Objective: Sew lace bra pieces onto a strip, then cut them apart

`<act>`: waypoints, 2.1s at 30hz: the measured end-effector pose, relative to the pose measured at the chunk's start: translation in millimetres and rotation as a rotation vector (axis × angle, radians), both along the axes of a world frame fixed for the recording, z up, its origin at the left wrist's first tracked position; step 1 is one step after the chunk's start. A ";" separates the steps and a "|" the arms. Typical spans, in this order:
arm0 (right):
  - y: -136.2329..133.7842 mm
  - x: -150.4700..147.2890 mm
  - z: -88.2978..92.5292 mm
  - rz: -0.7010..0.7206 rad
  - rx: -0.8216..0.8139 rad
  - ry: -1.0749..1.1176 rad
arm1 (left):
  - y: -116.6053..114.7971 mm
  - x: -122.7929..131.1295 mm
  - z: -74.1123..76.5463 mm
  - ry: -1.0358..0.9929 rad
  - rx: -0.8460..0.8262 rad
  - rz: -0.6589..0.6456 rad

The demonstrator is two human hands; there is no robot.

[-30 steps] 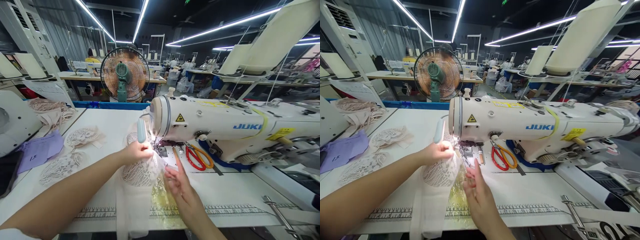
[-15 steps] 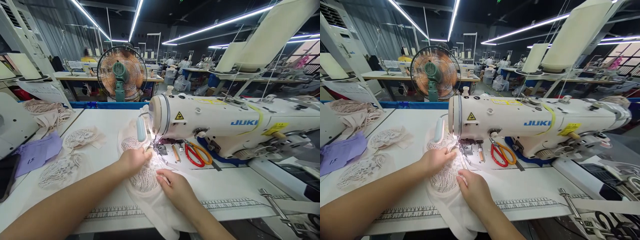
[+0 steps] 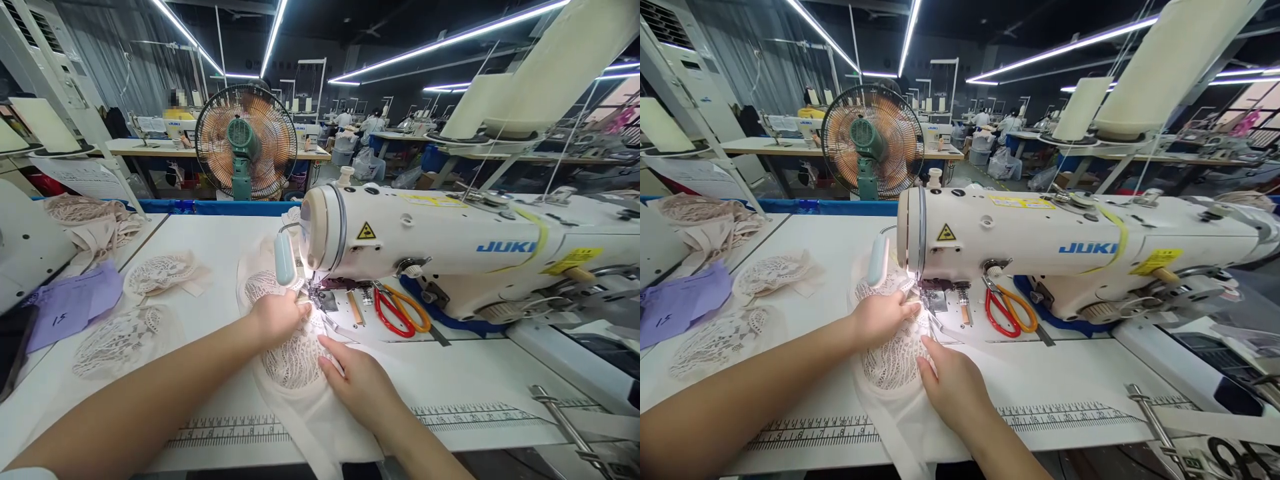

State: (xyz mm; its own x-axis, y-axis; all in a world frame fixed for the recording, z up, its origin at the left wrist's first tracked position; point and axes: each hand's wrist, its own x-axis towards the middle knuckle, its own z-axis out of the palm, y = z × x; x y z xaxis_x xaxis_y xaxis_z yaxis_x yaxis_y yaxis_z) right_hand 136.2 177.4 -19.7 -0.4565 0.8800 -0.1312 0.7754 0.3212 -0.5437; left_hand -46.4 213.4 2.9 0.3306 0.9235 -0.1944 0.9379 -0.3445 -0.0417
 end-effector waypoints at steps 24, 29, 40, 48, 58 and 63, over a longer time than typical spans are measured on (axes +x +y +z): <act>11.1 -3.9 9.6 0.024 -0.036 -0.043 | 5.4 1.2 -6.1 -0.100 0.055 0.039; 13.5 -4.8 10.7 0.035 -0.035 -0.042 | 5.0 -1.4 -5.8 -0.131 0.073 0.053; 5.1 9.6 11.4 0.103 0.072 -0.241 | 0.6 -19.2 -13.0 -0.227 0.079 0.119; 6.8 17.1 8.0 0.181 0.120 -0.209 | -13.6 -23.8 7.3 -0.248 0.044 0.172; 15.9 14.5 14.8 0.226 0.156 -0.256 | -33.3 -37.3 10.1 -0.092 -0.204 0.157; 24.0 8.1 15.7 0.208 0.173 -0.309 | -16.1 -47.8 9.7 -0.101 -0.171 0.163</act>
